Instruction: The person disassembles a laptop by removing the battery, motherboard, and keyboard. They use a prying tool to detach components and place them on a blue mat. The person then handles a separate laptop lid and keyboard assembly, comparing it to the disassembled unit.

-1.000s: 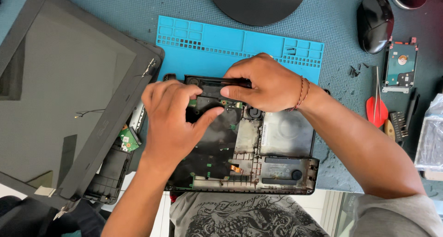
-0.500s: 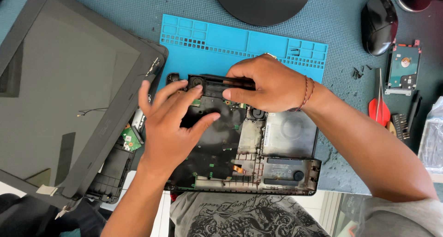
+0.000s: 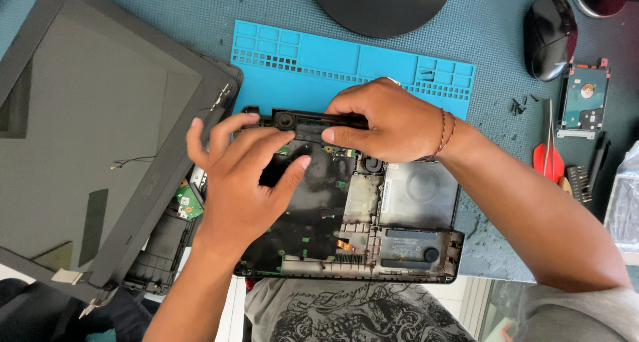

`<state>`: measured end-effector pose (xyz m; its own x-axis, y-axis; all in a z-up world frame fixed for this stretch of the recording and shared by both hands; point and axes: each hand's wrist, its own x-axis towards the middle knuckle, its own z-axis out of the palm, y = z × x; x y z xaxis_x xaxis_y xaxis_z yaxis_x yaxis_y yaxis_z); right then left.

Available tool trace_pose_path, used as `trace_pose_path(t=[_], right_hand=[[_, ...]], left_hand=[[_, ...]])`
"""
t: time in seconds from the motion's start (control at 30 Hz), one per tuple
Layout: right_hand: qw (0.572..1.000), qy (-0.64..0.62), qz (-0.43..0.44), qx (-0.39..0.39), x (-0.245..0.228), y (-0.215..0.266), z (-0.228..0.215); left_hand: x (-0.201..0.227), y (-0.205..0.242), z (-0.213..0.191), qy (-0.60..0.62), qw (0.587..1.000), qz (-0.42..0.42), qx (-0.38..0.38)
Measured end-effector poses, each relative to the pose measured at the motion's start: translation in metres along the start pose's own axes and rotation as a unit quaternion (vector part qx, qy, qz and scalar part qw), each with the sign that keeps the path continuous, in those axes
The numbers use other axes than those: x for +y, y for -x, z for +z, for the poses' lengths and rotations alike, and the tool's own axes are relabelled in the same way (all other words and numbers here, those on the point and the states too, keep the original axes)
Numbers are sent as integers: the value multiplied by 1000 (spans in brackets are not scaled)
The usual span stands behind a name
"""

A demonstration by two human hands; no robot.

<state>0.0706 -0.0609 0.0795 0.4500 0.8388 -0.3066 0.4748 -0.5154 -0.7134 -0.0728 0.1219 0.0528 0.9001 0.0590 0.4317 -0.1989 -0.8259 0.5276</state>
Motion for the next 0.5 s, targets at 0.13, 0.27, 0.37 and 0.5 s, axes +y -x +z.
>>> trace_pose_path(t=[0.13, 0.27, 0.37, 0.5], right_hand=[[1000, 3, -10, 1, 3, 0, 1], [1000, 2, 3, -1, 4, 1, 2], [1000, 7, 4, 0, 6, 1, 3], [1000, 21, -6, -2, 4, 1, 4]], left_hand=[[-1, 2, -2, 5, 999, -34, -42], [-1, -1, -3, 45, 997, -37, -56], [1, -4, -7, 70, 996, -19, -58], [-3, -3, -16, 78, 986, 17, -147]])
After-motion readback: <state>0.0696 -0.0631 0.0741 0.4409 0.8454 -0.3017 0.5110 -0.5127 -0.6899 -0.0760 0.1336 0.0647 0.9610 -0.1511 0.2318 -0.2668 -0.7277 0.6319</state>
